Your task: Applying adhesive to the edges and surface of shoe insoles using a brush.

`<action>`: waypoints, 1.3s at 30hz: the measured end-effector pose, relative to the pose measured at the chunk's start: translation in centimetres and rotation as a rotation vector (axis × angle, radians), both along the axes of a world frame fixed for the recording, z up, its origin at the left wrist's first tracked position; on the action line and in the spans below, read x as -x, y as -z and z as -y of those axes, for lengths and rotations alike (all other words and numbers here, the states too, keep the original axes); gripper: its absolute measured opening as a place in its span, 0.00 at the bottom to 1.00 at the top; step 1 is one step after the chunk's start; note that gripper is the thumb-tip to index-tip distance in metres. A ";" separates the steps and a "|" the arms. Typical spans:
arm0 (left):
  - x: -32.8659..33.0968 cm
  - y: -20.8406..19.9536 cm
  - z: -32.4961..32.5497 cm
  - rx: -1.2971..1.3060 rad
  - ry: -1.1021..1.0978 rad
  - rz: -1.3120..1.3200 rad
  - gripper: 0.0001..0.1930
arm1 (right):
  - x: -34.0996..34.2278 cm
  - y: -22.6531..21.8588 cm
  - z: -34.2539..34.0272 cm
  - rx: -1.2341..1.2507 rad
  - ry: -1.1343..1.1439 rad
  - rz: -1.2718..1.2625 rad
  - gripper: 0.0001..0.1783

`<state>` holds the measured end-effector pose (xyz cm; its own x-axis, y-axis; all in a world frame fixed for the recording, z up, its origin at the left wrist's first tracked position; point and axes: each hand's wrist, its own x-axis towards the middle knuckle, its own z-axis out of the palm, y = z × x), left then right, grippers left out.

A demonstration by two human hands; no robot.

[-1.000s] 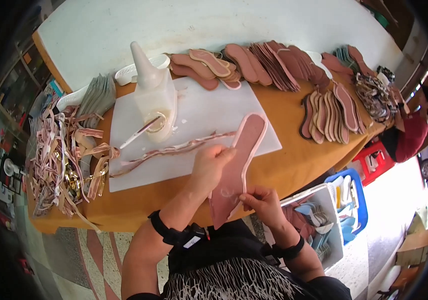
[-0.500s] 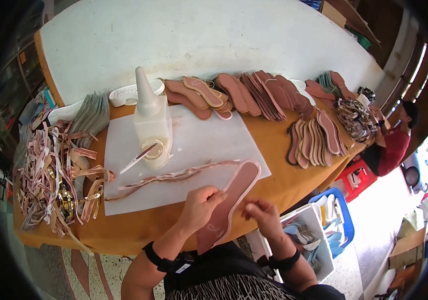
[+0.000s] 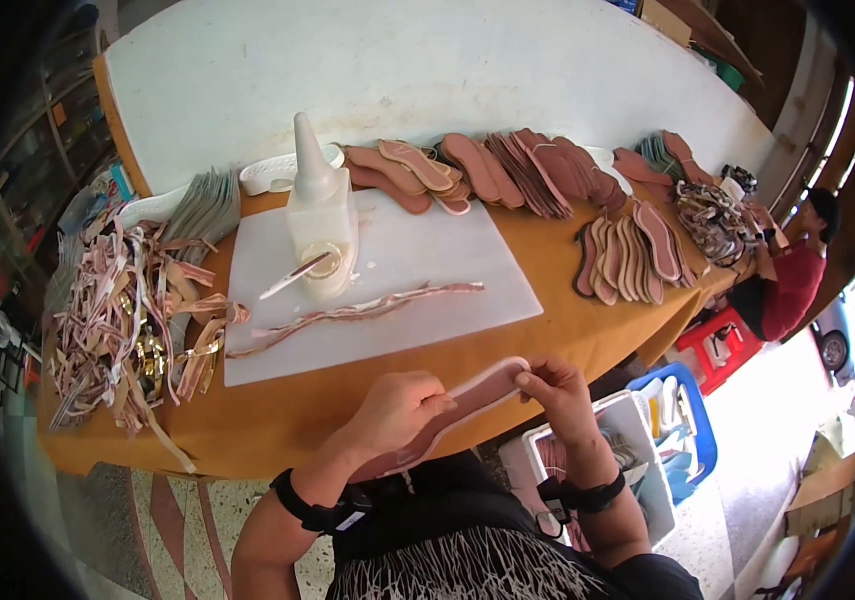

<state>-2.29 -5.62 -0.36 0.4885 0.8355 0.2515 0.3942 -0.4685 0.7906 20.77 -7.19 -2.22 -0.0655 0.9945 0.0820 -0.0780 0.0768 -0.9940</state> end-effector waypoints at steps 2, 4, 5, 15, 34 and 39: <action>-0.3 0.1 1.0 -0.042 0.026 -0.047 0.10 | -0.8 -0.1 1.1 -0.020 -0.037 0.022 0.08; -0.7 0.2 2.1 -0.142 0.110 -0.149 0.09 | -1.6 -0.3 2.6 -0.007 -0.126 0.178 0.08; -0.9 0.1 2.5 -0.137 0.104 -0.149 0.09 | -1.8 -0.3 3.2 0.016 -0.140 0.134 0.09; 0.9 -3.0 2.2 -0.964 -0.505 -0.242 0.17 | -0.4 -0.8 2.4 -0.108 0.153 0.013 0.11; -2.0 -0.6 0.3 0.366 -0.266 0.622 0.09 | 2.2 0.2 2.6 0.124 -0.043 -0.358 0.07; -2.0 -0.4 -1.1 0.309 -0.221 0.453 0.13 | 2.4 0.1 0.2 0.115 0.002 -0.188 0.09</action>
